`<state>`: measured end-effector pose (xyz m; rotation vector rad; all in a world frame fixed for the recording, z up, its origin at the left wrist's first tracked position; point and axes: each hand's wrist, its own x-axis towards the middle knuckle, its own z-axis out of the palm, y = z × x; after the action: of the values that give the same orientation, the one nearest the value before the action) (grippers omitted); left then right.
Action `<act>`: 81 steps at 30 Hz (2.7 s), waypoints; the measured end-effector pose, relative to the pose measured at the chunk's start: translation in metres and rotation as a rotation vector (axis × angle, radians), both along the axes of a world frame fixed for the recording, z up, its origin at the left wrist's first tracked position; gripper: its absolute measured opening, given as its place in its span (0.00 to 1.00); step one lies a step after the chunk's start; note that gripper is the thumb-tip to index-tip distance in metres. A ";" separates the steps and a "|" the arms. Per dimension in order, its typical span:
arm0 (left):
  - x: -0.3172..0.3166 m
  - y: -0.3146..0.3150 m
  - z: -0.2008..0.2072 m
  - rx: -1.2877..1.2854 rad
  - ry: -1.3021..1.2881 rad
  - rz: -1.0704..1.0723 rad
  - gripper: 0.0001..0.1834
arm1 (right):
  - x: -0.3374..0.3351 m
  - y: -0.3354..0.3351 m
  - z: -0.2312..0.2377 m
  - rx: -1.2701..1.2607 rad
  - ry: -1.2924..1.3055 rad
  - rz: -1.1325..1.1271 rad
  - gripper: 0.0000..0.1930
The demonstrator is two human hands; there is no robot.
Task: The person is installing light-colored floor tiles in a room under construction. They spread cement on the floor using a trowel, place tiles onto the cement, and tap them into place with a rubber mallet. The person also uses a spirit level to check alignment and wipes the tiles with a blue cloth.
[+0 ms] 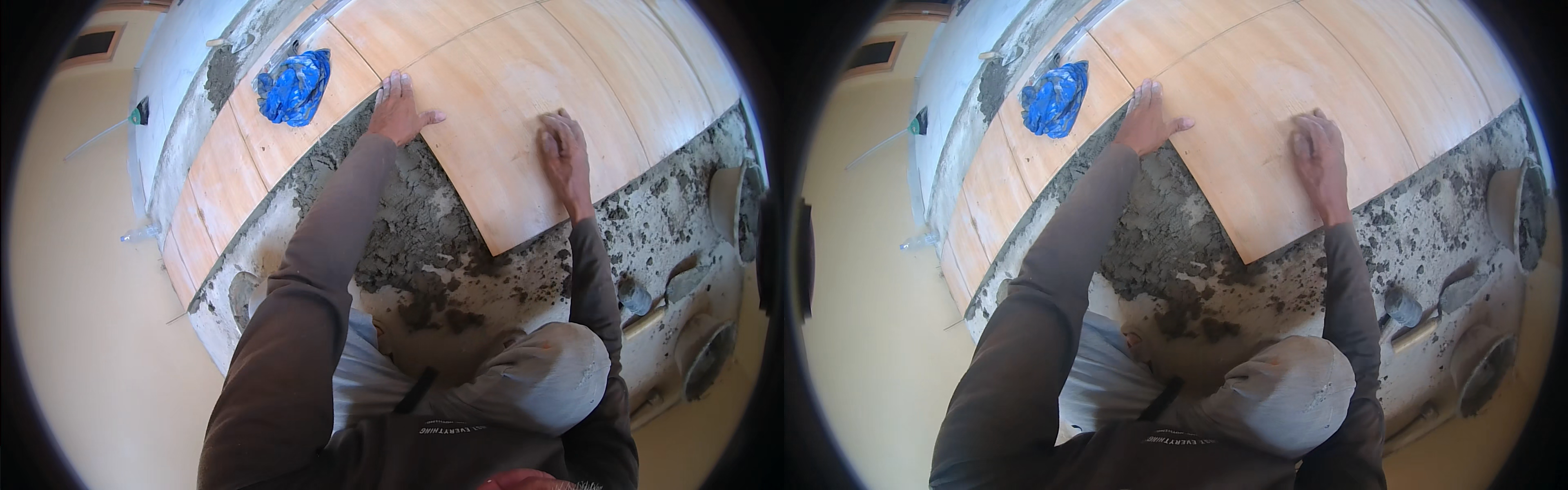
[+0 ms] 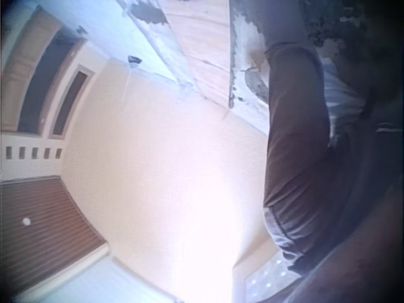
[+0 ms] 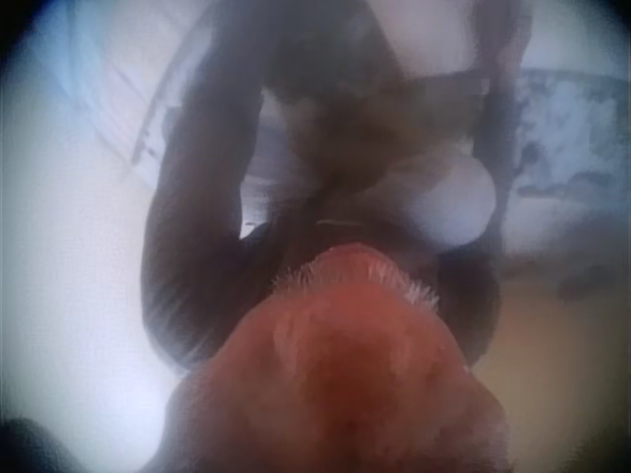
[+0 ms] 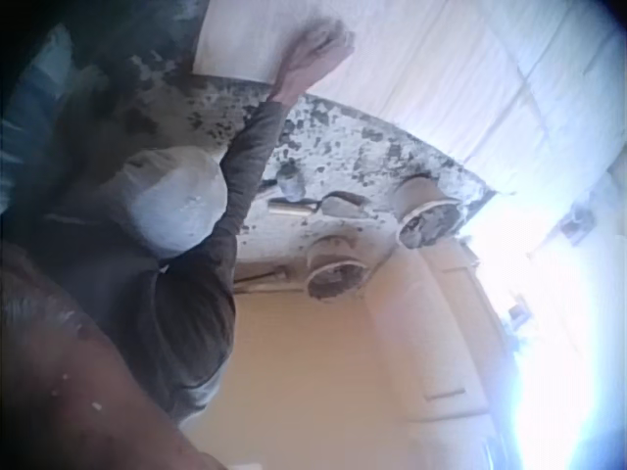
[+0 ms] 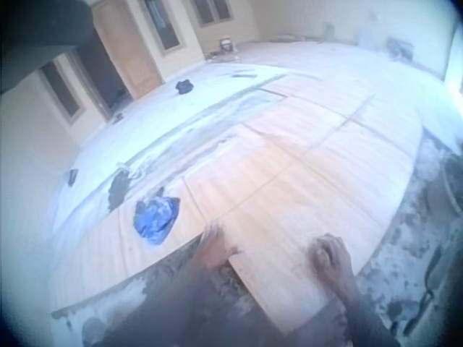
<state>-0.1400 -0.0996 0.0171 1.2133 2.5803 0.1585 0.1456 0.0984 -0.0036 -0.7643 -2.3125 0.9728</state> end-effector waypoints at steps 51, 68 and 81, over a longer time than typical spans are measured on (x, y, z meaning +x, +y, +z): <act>-0.011 -0.019 0.009 -0.101 -0.026 0.130 0.70 | -0.070 -0.072 0.065 -0.007 -0.361 0.154 0.25; -0.011 -0.017 0.004 -0.116 0.019 0.125 0.70 | -0.057 -0.093 0.057 -0.060 -0.331 0.113 0.26; -0.006 -0.021 0.011 -0.160 0.042 0.118 0.70 | -0.055 -0.100 0.097 -0.132 -0.346 0.083 0.27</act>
<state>-0.1465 -0.1205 0.0286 1.0193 2.6438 -0.0496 0.0909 -0.0012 0.0931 -0.9620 -2.6118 1.1116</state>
